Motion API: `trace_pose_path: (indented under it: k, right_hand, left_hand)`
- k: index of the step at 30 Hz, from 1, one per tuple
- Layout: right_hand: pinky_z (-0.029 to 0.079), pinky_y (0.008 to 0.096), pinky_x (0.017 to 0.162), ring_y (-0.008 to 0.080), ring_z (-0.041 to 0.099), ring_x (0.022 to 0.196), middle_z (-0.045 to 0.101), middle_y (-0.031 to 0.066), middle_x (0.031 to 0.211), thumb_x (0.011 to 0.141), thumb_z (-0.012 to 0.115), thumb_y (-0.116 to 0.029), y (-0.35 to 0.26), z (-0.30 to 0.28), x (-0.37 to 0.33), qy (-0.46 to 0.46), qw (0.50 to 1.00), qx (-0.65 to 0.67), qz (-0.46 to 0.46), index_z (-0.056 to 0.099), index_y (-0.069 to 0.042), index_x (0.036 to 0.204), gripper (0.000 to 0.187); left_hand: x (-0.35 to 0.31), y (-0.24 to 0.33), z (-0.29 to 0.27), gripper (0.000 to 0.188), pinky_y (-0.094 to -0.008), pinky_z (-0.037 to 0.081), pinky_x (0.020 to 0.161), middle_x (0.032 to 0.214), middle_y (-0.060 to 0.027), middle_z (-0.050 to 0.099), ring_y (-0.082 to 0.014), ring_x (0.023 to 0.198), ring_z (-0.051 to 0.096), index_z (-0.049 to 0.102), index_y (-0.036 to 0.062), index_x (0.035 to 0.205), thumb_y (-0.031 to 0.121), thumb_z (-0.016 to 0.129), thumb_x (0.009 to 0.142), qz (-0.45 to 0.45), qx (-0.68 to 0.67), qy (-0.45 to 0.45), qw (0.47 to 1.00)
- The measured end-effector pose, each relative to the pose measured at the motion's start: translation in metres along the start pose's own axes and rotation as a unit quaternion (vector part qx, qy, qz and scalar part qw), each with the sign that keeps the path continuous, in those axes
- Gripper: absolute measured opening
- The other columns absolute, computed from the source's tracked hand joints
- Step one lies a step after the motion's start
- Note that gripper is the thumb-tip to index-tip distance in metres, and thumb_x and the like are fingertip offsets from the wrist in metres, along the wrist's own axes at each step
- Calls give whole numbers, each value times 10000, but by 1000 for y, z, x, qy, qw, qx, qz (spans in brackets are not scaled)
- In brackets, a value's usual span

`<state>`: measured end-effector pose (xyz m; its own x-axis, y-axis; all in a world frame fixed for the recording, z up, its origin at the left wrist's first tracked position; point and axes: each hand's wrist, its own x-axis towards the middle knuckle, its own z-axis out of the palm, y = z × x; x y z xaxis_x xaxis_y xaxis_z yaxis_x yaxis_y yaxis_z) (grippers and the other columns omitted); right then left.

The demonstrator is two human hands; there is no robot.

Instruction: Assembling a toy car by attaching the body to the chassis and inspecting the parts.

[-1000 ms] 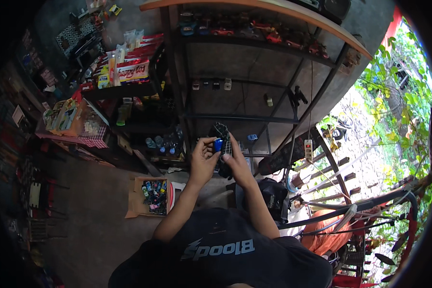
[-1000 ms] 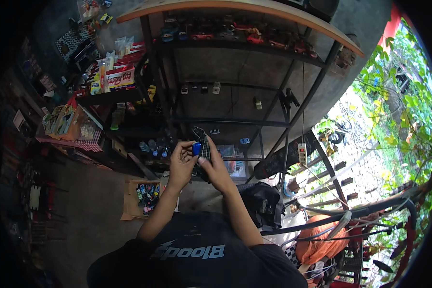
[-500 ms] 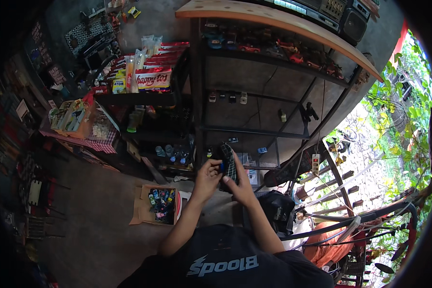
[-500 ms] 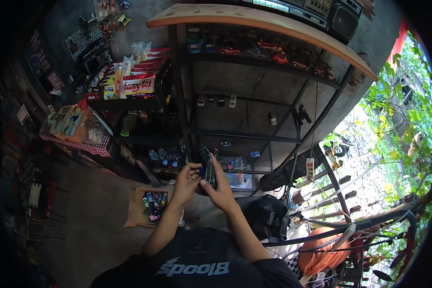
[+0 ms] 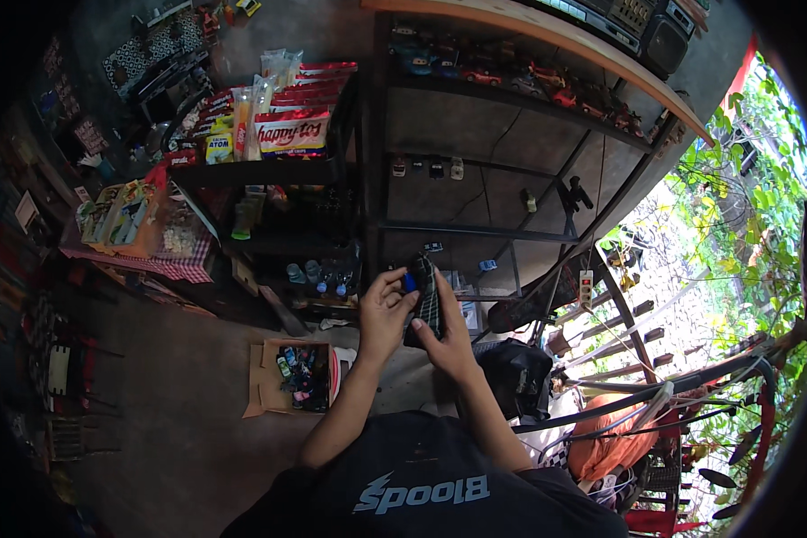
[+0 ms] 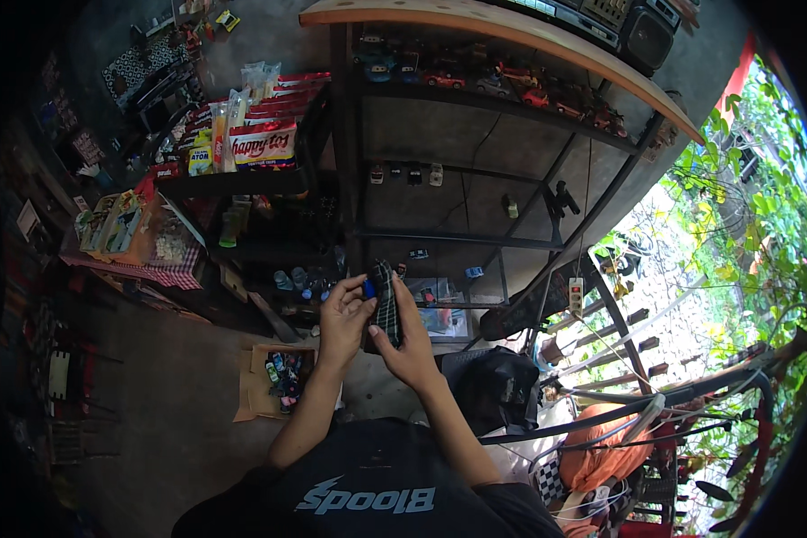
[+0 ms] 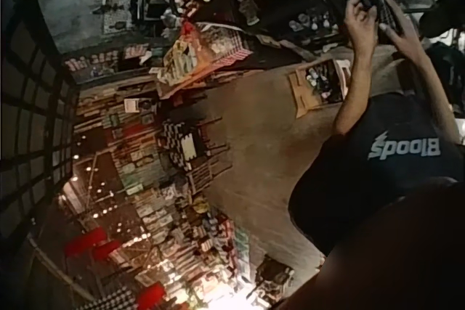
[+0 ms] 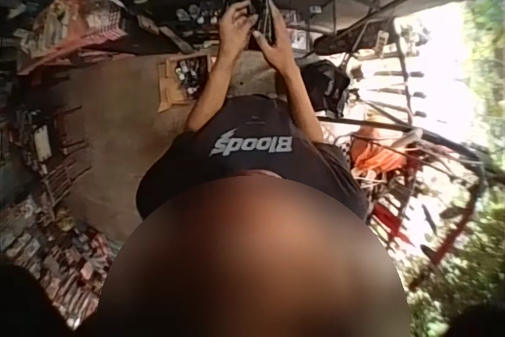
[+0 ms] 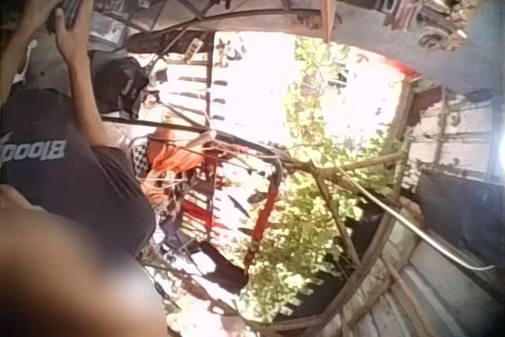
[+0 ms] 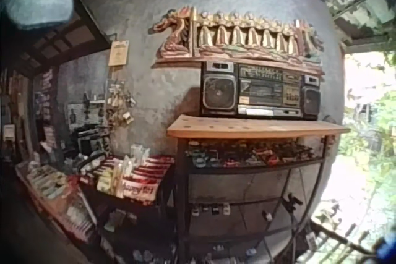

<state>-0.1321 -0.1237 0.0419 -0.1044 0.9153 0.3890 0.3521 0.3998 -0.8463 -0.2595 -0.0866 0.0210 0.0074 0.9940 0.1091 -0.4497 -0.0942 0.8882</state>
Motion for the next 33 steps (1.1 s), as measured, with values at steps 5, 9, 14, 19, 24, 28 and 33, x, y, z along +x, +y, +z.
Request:
trace_pose_path:
  k: [5,9,14,19,24,28,33]
  right_hand:
    - [239,410,1159,351,281,1448,312,223,1542,811,644,-65,14,-12,6,-12,998,13,-56,357,-3,1471,722]
    - [224,426,1166,370,272,1447,289,233,1549,795,665,-79,15,-12,4,-23,997,-11,-78,345,-25,1482,760]
    - [204,445,1174,383,239,1455,249,241,1561,780,693,-116,17,-13,-6,-25,996,-6,-84,317,-44,1499,815]
    - [191,422,1178,341,223,1471,228,199,1585,811,654,-69,23,-17,-1,-31,996,-9,-81,325,-41,1498,762]
    - [214,422,1170,356,264,1452,267,212,1566,841,632,-50,17,-30,14,-62,994,27,-84,358,-42,1480,695]
    - [215,404,1169,334,258,1459,260,195,1575,872,606,-46,14,-29,13,-57,994,84,-49,348,-48,1488,668]
    - [171,385,1184,294,208,1479,246,172,1586,871,587,-45,10,-22,-4,-41,994,91,-46,319,-38,1501,684]
  left_hand:
    - [-11,-22,6,375,-247,507,877,1130,-134,653,-159,1031,636,500,-79,1279,-109,541,907,-47,37,44,997]
    - [-4,-31,-2,369,-250,495,929,1169,-147,652,-161,1066,631,501,-72,1285,-110,519,919,-20,42,19,999]
    - [-1,-14,10,373,-248,494,929,1184,-149,649,-162,1080,626,505,-70,1292,-110,520,922,-5,-4,33,999]
    - [-7,-32,8,366,-226,476,923,1201,-102,637,-120,1086,601,531,-53,1285,-107,516,923,-33,-5,-4,999]
    - [-19,-27,-1,344,-230,465,932,1149,-63,632,-99,1076,582,544,-60,1259,-101,523,918,-67,39,-65,995]
    - [-20,-22,9,348,-238,466,939,1172,-78,620,-110,1089,582,543,-62,1262,-110,514,918,-37,2,-25,999]
    - [-4,1,13,395,-240,473,944,1202,-110,614,-143,1081,607,504,-71,1322,-103,518,928,-24,-18,15,999]
